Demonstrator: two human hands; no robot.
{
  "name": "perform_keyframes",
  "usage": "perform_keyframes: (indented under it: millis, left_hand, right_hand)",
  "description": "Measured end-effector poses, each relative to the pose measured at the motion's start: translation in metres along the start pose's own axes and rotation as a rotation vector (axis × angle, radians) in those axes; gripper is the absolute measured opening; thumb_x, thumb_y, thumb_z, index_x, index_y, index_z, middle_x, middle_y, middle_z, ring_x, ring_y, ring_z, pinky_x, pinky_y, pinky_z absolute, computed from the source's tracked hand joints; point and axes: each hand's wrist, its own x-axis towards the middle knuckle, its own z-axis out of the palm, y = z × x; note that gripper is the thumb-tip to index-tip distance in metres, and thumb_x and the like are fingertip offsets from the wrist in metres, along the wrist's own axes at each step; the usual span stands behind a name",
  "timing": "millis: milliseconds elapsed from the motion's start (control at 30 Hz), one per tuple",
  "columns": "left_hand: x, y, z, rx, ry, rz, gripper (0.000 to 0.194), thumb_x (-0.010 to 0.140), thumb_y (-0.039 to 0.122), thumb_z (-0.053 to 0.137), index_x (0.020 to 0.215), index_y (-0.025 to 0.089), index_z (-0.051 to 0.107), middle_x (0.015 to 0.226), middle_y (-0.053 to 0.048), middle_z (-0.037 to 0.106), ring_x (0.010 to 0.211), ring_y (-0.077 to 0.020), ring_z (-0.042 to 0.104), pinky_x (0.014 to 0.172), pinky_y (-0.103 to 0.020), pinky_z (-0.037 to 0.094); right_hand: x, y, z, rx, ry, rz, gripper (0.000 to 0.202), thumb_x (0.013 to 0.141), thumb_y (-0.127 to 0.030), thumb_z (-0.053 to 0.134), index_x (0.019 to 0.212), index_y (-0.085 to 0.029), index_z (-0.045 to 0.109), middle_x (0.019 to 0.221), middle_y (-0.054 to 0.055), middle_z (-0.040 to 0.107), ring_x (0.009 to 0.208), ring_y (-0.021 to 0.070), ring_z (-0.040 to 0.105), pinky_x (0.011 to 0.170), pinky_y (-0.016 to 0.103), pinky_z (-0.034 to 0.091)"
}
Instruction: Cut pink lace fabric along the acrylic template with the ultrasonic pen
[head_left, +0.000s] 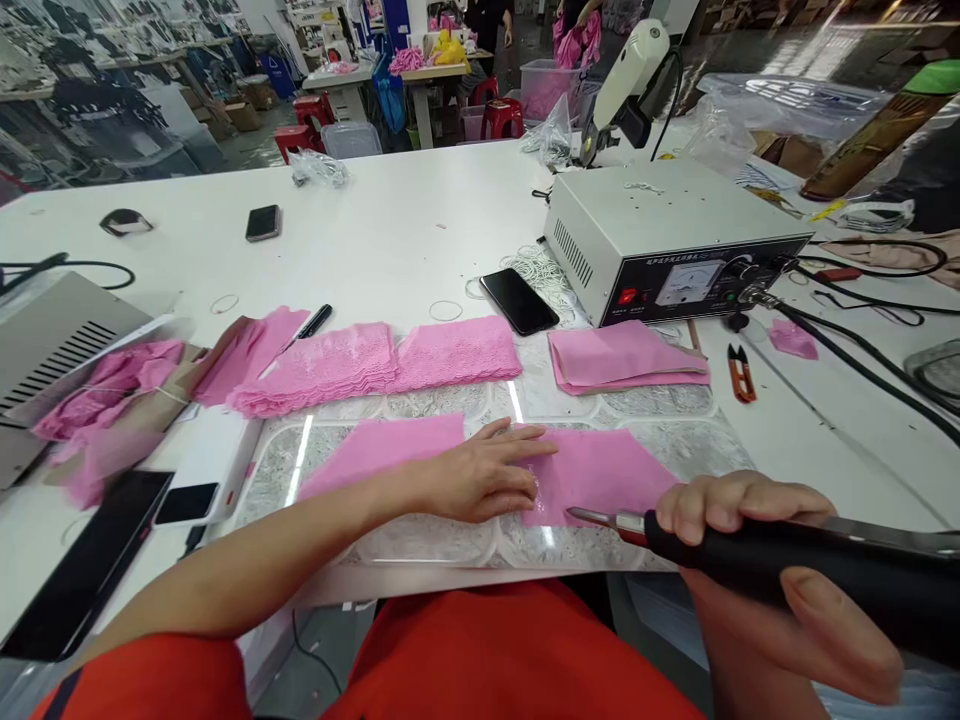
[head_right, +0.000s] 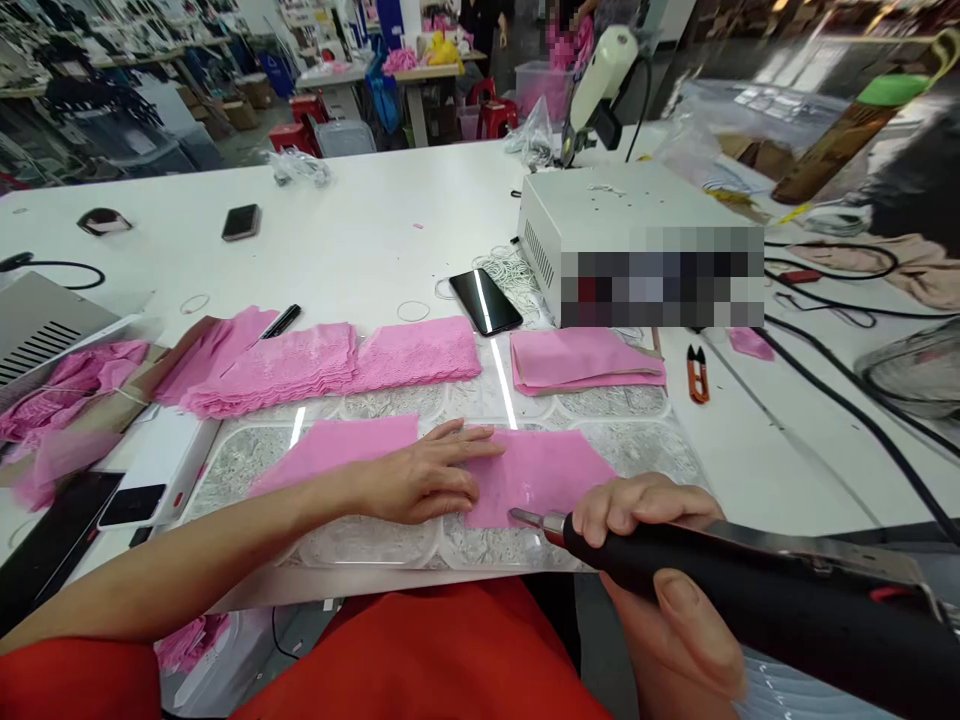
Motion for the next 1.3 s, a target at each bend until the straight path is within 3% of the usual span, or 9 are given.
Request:
perform_keyframes:
  millis: [133,433,800,1300]
  left_hand:
    - [-0.006,-0.001,-0.002,0.018,-0.015,0.017,0.028,0.1,0.027,0.042,0.113,0.02,0.066,0.145,-0.007,0.048,0.142,-0.023,0.032,0.119,-0.046,0.016]
    - [-0.012,-0.006,0.005,0.223,-0.136,-0.013,0.04,0.103,0.037,0.033,0.138,0.025,0.049,0.153,-0.005,0.036,0.146,-0.0234,0.023,0.119,-0.052,0.002]
    - [-0.01,-0.005,0.006,0.319,-0.143,-0.072,0.048,0.102,0.05,0.028,0.142,0.028,0.043,0.155,-0.005,0.032,0.146,-0.0255,0.02,0.116,-0.058,-0.006]
    - [-0.009,-0.005,0.009,0.339,-0.134,-0.08,0.044,0.102,0.045,0.029,0.142,0.031,0.043,0.155,-0.003,0.031,0.147,-0.0238,0.018,0.116,-0.056,-0.007]
  right_hand:
    - [-0.001,-0.001,0.001,0.045,-0.027,0.015,0.023,0.073,-0.035,0.064,0.09,-0.02,0.063,0.071,0.0,0.05,0.058,0.0147,0.055,0.053,0.033,0.047]
    - [-0.005,0.003,0.009,0.065,-0.048,0.06,0.023,0.074,-0.036,0.064,0.092,-0.021,0.062,0.072,0.0,0.05,0.06,0.0142,0.054,0.056,0.033,0.047]
    - [-0.009,0.006,0.015,0.086,-0.099,0.082,0.024,0.076,-0.037,0.064,0.094,-0.022,0.061,0.073,0.0,0.049,0.061,0.0143,0.054,0.056,0.033,0.047]
    - [-0.006,0.014,0.026,0.104,-0.166,0.06,0.021,0.079,-0.036,0.062,0.094,-0.022,0.06,0.075,0.0,0.049,0.062,0.0134,0.054,0.056,0.032,0.047]
